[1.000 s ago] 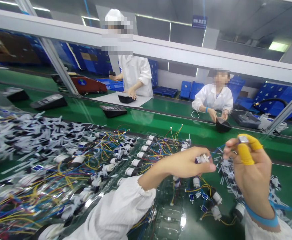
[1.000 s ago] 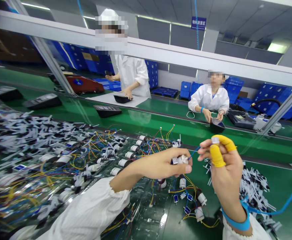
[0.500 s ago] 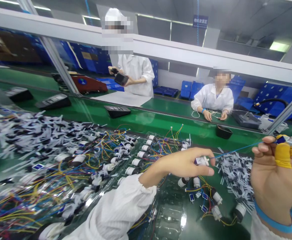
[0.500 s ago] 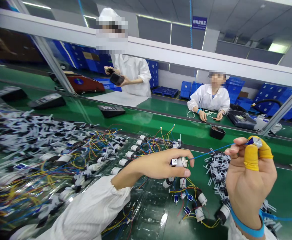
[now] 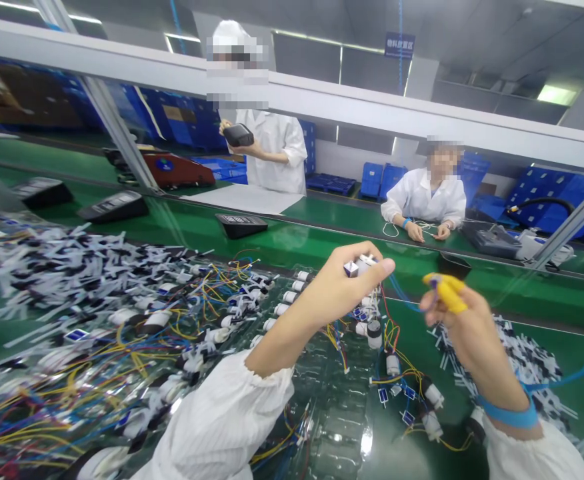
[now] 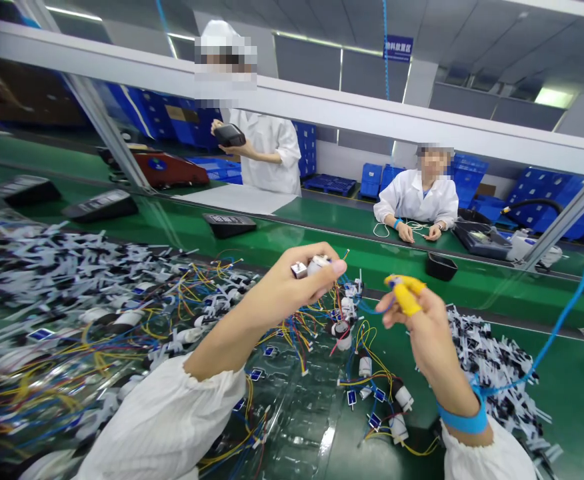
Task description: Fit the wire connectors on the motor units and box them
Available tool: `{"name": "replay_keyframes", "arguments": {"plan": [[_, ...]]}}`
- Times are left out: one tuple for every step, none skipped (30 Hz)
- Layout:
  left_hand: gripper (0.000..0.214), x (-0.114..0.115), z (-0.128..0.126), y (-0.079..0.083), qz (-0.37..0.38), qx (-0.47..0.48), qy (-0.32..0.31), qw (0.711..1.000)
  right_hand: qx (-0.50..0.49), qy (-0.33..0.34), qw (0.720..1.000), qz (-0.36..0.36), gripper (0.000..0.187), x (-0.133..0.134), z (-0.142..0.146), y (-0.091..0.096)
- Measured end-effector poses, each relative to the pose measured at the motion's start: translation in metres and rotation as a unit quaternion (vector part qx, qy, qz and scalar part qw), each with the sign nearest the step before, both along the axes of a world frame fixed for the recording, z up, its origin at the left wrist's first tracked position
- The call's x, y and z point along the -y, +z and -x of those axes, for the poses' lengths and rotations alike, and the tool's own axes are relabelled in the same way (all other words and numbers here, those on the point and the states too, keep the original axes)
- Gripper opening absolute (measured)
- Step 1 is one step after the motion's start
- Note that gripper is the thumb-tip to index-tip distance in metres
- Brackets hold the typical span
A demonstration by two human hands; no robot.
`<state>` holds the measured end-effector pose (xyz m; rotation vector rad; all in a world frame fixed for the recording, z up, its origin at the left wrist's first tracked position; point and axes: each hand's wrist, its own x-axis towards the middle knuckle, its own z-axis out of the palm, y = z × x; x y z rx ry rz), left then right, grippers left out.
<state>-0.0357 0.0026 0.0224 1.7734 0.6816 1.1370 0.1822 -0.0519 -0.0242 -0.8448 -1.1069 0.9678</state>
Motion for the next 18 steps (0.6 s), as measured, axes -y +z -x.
{"name": "replay_keyframes", "arguments": {"plan": [[0.033,0.0,0.0,0.0,-0.001,0.015,0.009,1.0,0.019,0.052,0.997,0.048,0.041,-0.005,0.002,-0.007],[0.032,0.0,0.001,0.001,0.0,0.026,0.015,1.0,0.033,0.097,0.991,0.09,0.044,-0.01,0.006,-0.014],[0.031,0.001,0.001,0.001,0.001,0.032,0.018,0.999,0.037,0.132,0.983,0.124,0.047,-0.015,0.011,-0.022],[0.031,0.001,0.001,0.001,0.002,0.034,0.019,0.999,0.033,0.159,0.975,0.149,0.05,-0.018,0.016,-0.03],[0.03,0.002,0.001,0.002,0.003,0.034,0.018,0.999,0.022,0.179,0.969,0.169,0.051,-0.02,0.023,-0.039],[0.03,0.003,0.0,0.002,0.002,0.032,0.016,0.999,0.009,0.196,0.962,0.189,0.053,-0.022,0.03,-0.046],[0.03,0.003,0.0,0.002,0.002,0.029,0.013,0.999,-0.007,0.212,0.954,0.21,0.054,-0.022,0.037,-0.053],[0.03,0.004,-0.001,0.002,0.003,0.027,0.011,1.0,-0.023,0.227,0.946,0.231,0.055,-0.021,0.044,-0.059],[0.03,0.004,-0.002,0.002,0.005,0.025,0.007,1.0,-0.039,0.241,0.937,0.25,0.056,-0.02,0.05,-0.063],[0.031,0.004,-0.003,0.001,0.007,0.024,0.002,1.0,-0.057,0.252,0.929,0.264,0.056,-0.019,0.055,-0.066],[0.031,0.005,-0.004,0.001,0.01,0.021,-0.004,1.0,-0.075,0.257,0.924,0.272,0.056,-0.017,0.058,-0.068],[0.032,0.005,-0.005,0.0,0.012,0.019,-0.01,1.0,-0.096,0.259,0.921,0.275,0.056,-0.016,0.06,-0.069],[0.032,0.005,-0.006,0.0,0.015,0.016,-0.016,1.0,-0.116,0.257,0.92,0.273,0.057,-0.015,0.062,-0.069],[0.032,0.006,-0.007,0.0,0.016,0.011,-0.021,1.0,-0.136,0.253,0.919,0.269,0.059,-0.015,0.062,-0.069],[0.032,0.007,-0.007,-0.001,0.016,0.007,-0.024,1.0,-0.156,0.247,0.919,0.265,0.06,-0.014,0.061,-0.068],[0.032,0.007,-0.007,-0.001,0.015,0.004,-0.025,1.0,-0.173,0.241,0.919,0.262,0.06,-0.014,0.06,-0.068],[0.032,0.008,-0.007,-0.001,0.014,0.003,-0.024,1.0,-0.187,0.233,0.919,0.259,0.06,-0.014,0.06,-0.067],[0.031,0.009,-0.007,-0.001,0.015,0.003,-0.02,1.0,-0.198,0.225,0.919,0.256,0.059,-0.014,0.059,-0.067]]}}
